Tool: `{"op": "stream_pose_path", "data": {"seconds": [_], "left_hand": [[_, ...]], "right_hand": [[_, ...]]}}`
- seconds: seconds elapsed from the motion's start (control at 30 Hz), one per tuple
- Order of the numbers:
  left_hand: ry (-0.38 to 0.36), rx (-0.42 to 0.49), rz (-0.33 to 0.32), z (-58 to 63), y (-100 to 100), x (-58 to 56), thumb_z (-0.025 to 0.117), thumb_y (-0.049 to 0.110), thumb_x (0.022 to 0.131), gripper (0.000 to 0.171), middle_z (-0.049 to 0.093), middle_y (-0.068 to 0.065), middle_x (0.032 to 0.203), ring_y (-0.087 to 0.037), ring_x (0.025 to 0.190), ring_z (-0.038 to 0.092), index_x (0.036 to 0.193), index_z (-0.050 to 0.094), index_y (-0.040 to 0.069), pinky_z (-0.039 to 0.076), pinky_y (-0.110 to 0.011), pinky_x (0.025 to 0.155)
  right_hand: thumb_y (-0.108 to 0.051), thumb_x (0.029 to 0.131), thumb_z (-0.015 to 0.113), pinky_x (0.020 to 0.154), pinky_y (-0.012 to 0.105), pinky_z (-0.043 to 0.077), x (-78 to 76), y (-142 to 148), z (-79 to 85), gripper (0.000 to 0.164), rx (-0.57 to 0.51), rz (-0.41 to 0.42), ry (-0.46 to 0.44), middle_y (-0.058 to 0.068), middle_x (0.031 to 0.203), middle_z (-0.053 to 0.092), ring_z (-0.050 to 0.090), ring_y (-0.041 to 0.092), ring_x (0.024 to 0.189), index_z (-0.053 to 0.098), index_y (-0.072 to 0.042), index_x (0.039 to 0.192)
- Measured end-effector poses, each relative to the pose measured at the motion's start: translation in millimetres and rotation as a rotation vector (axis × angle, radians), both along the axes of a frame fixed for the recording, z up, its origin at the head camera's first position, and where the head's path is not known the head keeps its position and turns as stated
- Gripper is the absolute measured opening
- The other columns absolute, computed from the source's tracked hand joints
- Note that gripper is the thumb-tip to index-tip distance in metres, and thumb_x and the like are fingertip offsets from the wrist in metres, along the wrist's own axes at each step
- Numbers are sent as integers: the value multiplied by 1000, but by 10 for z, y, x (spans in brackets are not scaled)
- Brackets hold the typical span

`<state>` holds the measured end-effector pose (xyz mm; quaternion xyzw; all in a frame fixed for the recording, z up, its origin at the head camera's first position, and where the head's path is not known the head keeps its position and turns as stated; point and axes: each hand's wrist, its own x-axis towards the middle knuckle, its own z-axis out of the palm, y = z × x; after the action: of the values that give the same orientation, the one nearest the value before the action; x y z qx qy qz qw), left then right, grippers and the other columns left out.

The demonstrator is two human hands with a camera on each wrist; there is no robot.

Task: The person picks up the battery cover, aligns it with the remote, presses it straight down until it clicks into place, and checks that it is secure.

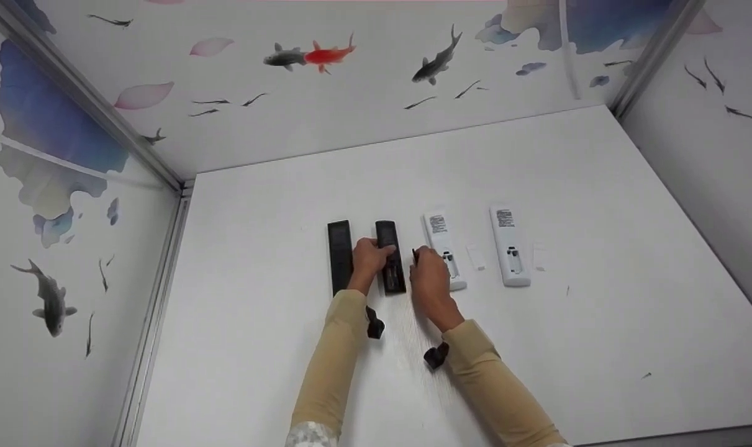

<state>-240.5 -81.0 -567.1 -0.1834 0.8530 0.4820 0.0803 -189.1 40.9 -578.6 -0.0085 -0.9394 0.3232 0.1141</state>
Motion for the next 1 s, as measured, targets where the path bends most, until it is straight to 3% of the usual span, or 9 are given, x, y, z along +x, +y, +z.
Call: {"op": "stream_pose_path", "data": {"seconds": [0.13, 0.4, 0.5, 0.7, 1.0], "left_hand": [[27, 13, 16, -32, -20, 19, 74, 18, 91, 38, 72, -21, 116, -31, 105, 69, 121, 68, -6, 56, -41, 90], [16, -48, 45, -24, -32, 28, 78, 23, 88, 40, 73, -18, 115, -31, 106, 70, 118, 71, -2, 56, -41, 90], [24, -46, 55, -30, -39, 33, 79, 24, 87, 40, 74, -18, 114, -30, 105, 70, 118, 72, -1, 56, -40, 89], [30, 5, 68, -61, -38, 43, 78, 25, 88, 41, 75, -17, 113, -28, 104, 71, 119, 71, -1, 56, -39, 90], [34, 63, 102, -107, -34, 52, 78, 25, 88, 42, 74, -17, 116, -26, 107, 70, 119, 70, -1, 54, -37, 92]], "right_hand": [[2, 89, 68, 70, 49, 56, -14, 28, -9, 4, -15, -13, -8, 20, 87, 73, 71, 38, 81, 69, 4, 93], [-8, 91, 71, 69, 52, 56, 16, 52, -8, 17, 6, -105, -21, 15, 99, 77, 73, 35, 86, 73, -8, 107], [-10, 90, 73, 72, 52, 56, 34, 62, -13, 24, -81, -111, -13, 15, 102, 77, 73, 34, 90, 71, -10, 114], [-5, 91, 72, 82, 49, 56, 46, 102, -49, 37, -326, -59, -33, 21, 104, 74, 72, 35, 95, 64, -4, 127], [-1, 92, 69, 89, 45, 57, 72, 122, -105, 40, -508, -3, -85, 25, 118, 66, 69, 37, 106, 59, 5, 130]]}}
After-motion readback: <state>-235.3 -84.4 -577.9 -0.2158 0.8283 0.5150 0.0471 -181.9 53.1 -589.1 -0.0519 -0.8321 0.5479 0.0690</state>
